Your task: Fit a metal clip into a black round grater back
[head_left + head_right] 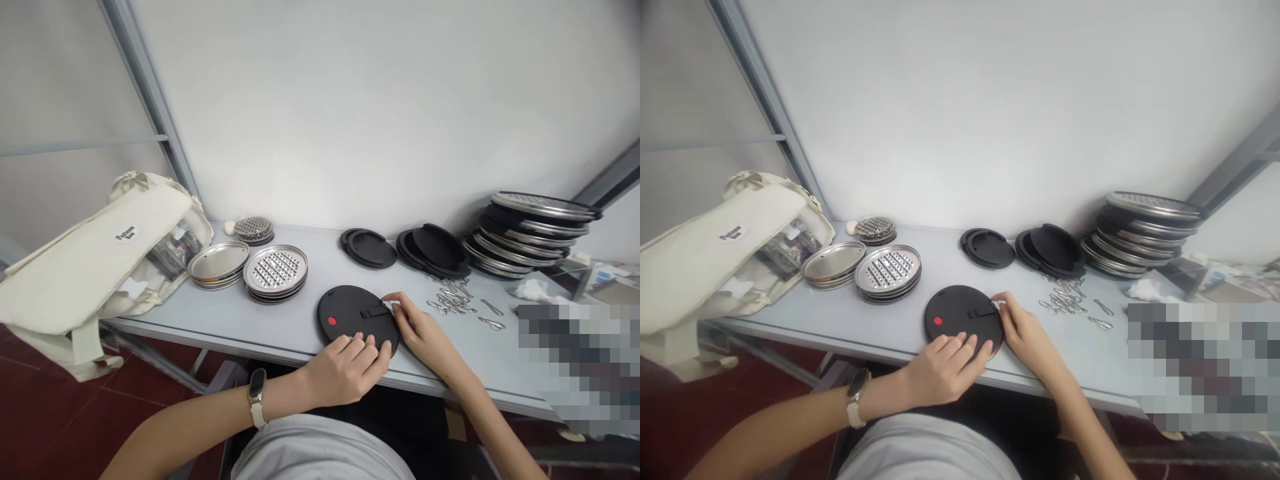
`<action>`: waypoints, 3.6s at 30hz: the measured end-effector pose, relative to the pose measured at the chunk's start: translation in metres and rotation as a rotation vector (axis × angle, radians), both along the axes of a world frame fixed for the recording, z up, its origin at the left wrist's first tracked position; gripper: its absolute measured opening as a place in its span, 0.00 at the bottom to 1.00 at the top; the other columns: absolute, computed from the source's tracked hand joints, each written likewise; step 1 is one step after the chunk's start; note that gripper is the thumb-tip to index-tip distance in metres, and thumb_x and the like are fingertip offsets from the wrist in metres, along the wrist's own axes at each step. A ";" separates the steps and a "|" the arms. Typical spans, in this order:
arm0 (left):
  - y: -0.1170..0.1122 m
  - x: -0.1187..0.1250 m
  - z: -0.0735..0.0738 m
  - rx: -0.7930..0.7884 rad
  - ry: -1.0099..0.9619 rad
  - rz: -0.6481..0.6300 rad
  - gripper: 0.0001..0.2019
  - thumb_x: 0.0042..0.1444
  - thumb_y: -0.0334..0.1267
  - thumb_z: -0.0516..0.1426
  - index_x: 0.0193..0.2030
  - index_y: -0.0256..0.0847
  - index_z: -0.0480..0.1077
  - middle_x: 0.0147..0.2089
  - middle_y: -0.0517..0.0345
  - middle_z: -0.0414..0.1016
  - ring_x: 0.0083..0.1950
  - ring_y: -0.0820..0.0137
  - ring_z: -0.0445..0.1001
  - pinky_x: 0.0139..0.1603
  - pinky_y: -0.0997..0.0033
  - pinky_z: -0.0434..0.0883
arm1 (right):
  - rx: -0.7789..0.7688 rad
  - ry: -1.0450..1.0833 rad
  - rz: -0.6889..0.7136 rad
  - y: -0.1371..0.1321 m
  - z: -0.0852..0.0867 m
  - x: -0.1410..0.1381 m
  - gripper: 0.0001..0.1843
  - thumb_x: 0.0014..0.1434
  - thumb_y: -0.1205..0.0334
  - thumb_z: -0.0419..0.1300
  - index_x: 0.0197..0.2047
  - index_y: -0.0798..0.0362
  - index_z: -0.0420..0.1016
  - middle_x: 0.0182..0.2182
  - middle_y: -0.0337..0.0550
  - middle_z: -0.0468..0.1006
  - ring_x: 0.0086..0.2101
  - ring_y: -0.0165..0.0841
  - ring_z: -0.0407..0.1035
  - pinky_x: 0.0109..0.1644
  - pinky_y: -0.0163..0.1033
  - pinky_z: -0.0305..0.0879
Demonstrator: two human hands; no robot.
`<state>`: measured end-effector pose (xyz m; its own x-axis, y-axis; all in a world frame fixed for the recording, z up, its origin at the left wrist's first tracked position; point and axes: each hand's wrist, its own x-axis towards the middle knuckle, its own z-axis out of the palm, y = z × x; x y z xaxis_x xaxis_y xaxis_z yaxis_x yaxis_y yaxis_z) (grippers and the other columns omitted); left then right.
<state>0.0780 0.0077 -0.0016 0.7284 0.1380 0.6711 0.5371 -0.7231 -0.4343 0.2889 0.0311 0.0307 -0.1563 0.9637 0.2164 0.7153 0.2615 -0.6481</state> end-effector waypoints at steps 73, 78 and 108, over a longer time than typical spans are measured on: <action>0.000 0.001 0.002 0.036 -0.007 -0.005 0.16 0.66 0.41 0.56 0.55 0.33 0.72 0.46 0.48 0.76 0.43 0.67 0.74 0.41 0.70 0.65 | 0.030 -0.079 0.003 -0.004 0.003 -0.002 0.11 0.68 0.58 0.41 0.48 0.49 0.61 0.28 0.42 0.76 0.25 0.37 0.72 0.30 0.38 0.63; -0.001 0.001 0.002 0.038 0.012 0.008 0.16 0.66 0.40 0.56 0.56 0.34 0.71 0.47 0.48 0.76 0.43 0.67 0.74 0.41 0.70 0.65 | 0.036 -0.086 -0.016 -0.003 0.003 -0.003 0.11 0.68 0.57 0.41 0.47 0.49 0.60 0.25 0.40 0.74 0.22 0.36 0.70 0.29 0.37 0.62; 0.000 0.002 0.001 0.041 -0.023 -0.013 0.15 0.65 0.40 0.57 0.55 0.34 0.72 0.46 0.49 0.76 0.43 0.67 0.74 0.40 0.71 0.66 | 0.084 -0.087 -0.056 -0.002 -0.006 0.001 0.09 0.66 0.59 0.44 0.45 0.50 0.60 0.26 0.41 0.75 0.23 0.36 0.71 0.28 0.36 0.60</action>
